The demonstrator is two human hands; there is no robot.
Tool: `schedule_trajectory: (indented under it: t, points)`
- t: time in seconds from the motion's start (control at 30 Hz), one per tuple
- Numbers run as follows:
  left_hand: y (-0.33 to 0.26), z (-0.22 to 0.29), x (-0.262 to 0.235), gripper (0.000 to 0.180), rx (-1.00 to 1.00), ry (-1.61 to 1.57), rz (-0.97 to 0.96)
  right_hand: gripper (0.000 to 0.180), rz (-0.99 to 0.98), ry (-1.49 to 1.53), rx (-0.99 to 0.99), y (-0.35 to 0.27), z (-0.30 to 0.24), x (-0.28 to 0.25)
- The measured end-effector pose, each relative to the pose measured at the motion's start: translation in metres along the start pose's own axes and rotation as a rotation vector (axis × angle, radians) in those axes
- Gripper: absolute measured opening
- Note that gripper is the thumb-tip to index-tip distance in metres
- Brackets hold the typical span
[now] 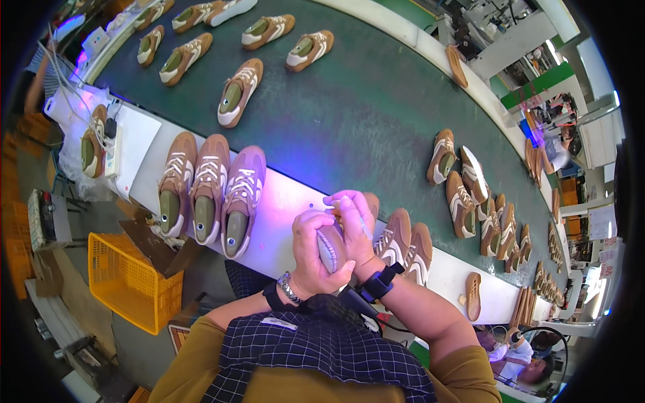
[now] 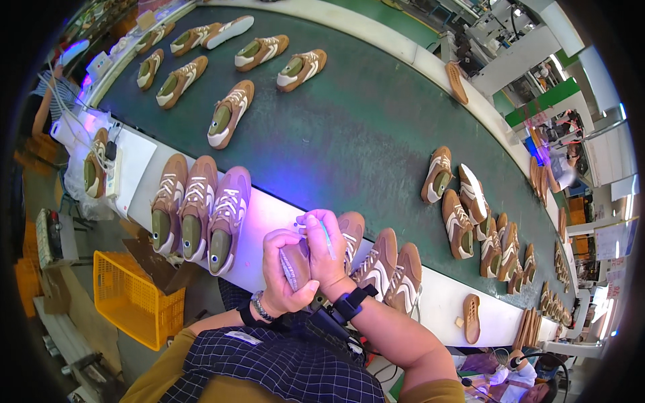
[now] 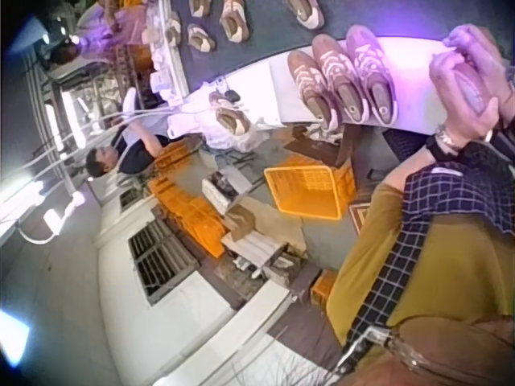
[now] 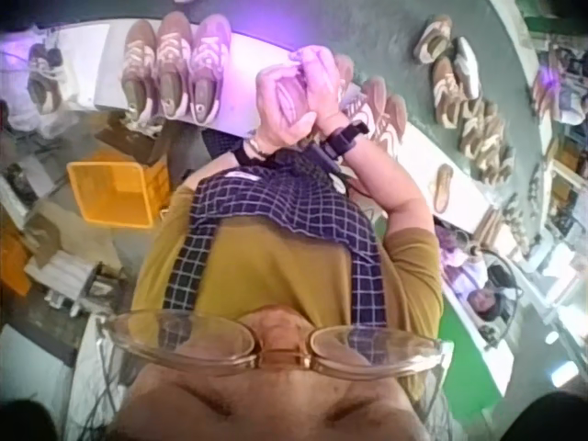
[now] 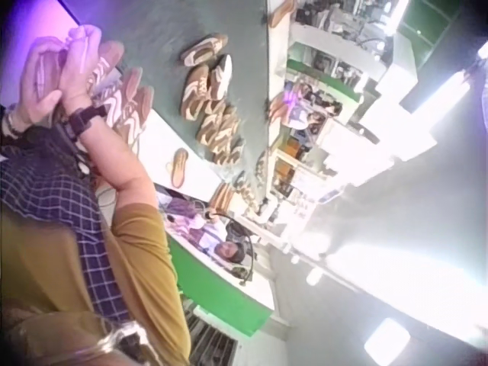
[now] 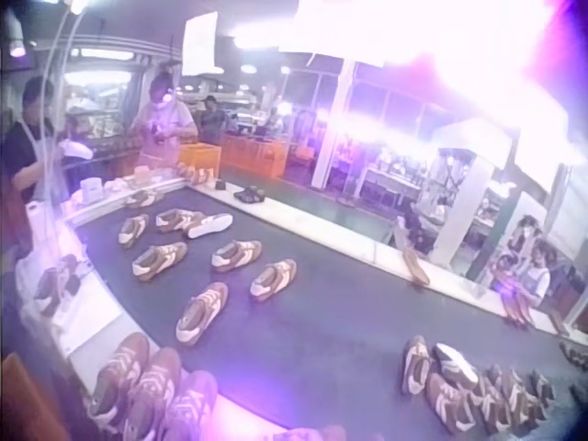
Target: The person picks up pairs of brown and white sneakers from a conveyor belt in a factory setting. They hold the shoes up to the camera, rotating them to inspect the soles, sides, and laces. After inspection, the shoes are placed back onto the moving belt. The process is repeated for multiple pairs throughout the clip.
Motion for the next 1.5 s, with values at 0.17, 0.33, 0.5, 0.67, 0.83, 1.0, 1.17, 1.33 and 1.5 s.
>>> schedule_trajectory:
  t: [0.17, 0.33, 0.5, 0.67, 0.83, 1.0, 1.17, 1.33, 1.5]
  points:
    - [-0.002, -0.004, 0.003, 0.067, -0.022, 0.012, -0.006, 0.028, -0.037, 0.020, -0.054, 0.002, 0.002, -0.004]
    - [0.003, -0.002, 0.009, 0.071, 0.023, 0.071, -0.023, 0.024, -0.028, 0.049, -0.076, 0.013, 0.000, -0.012]
    - [-0.025, -0.030, 0.005, 0.089, -0.031, 0.117, -0.068, 0.022, 0.136, 0.307, 0.023, 0.006, -0.009, -0.024]
    - [-0.016, -0.052, -0.002, 0.079, -0.389, -0.428, -0.005, 0.019, 0.459, 0.199, -0.114, -0.026, -0.018, -0.111]
    - [-0.006, -0.081, -0.021, 0.047, -0.726, -0.976, 0.218, 0.018, 0.838, -0.427, -0.291, -0.085, 0.018, -0.263]
    - [0.001, -0.066, -0.015, 0.068, -0.878, -1.319, -0.042, 0.028, 1.057, -0.713, -0.048, -0.146, 0.108, -0.358]
    - [0.016, -0.035, 0.022, 0.080, -0.997, -1.456, -0.274, 0.031, 1.025, -0.855, 0.068, -0.150, 0.167, -0.372]
    - [0.016, -0.031, 0.050, 0.083, -1.096, -1.551, -0.372, 0.030, 1.137, -0.948, -0.152, -0.141, 0.147, -0.342]
    - [0.006, -0.024, 0.061, 0.082, -1.174, -1.579, -0.270, 0.038, 0.746, -0.437, 0.163, -0.153, 0.100, -0.302]
Point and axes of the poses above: each hand's wrist, its own y-axis towards the middle knuckle, its own x-axis out of the palm, z = x × y, the point moved 2 cm from there along y, towards the middle knuckle, and after that the axes turned 8 degrees about x, right-handed, at the moved point
